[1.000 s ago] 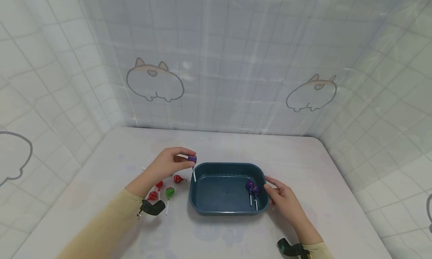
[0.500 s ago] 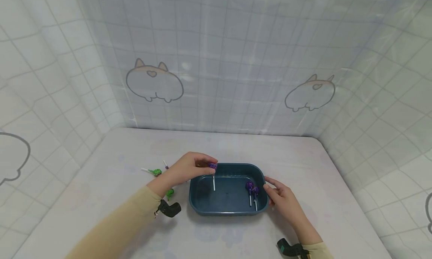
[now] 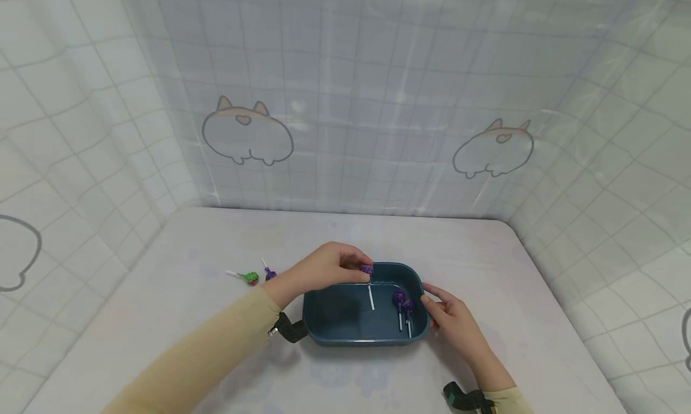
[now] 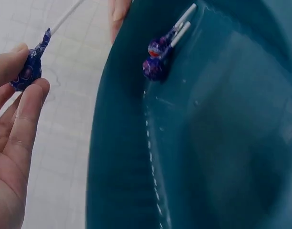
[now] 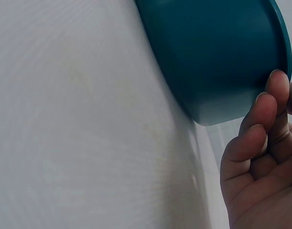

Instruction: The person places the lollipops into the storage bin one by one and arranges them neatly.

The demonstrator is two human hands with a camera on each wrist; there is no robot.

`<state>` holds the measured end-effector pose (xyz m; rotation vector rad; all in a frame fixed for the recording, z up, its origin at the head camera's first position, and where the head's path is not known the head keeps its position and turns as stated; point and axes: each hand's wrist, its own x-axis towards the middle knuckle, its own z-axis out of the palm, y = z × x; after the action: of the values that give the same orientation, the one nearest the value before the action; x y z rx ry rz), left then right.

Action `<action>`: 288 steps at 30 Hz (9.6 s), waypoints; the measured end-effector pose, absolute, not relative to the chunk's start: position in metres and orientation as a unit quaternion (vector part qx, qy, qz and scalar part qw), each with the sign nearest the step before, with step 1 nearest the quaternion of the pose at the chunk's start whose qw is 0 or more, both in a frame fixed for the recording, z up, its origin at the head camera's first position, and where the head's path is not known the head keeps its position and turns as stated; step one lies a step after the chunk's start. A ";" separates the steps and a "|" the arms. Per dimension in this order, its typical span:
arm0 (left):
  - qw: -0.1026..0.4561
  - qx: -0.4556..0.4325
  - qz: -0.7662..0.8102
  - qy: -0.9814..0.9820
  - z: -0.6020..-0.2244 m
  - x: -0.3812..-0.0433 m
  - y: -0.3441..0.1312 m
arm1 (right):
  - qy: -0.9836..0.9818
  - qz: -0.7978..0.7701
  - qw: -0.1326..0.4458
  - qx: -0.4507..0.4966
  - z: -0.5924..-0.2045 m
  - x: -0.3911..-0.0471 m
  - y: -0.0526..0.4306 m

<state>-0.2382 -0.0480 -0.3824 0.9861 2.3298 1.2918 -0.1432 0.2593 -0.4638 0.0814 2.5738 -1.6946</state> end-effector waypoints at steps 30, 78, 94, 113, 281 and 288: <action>0.192 0.371 0.365 0.832 -0.415 -0.253 0.019 | 0.837 -0.547 0.024 0.014 -0.465 -0.143 0.259; 0.193 0.390 0.262 0.861 -0.437 -0.246 0.026 | 0.838 -0.545 0.023 0.022 -0.465 -0.143 0.259; 0.188 0.396 0.268 0.858 -0.439 -0.244 0.024 | 0.836 -0.547 0.017 0.022 -0.468 -0.140 0.257; 0.197 0.392 0.303 0.846 -0.426 -0.247 0.019 | 0.837 -0.546 0.021 0.024 -0.467 -0.141 0.256; -0.004 0.151 0.444 0.883 -0.404 -0.244 -0.190 | 0.851 -0.524 0.015 0.030 -0.468 -0.145 0.255; 0.026 0.171 0.496 0.851 -0.392 -0.240 -0.176 | 0.847 -0.531 0.017 0.027 -0.469 -0.145 0.256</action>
<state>-0.2403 -0.1756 -0.3924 0.5299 2.6295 1.5317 -0.1453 0.2561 -0.4693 0.0845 2.6321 -1.6492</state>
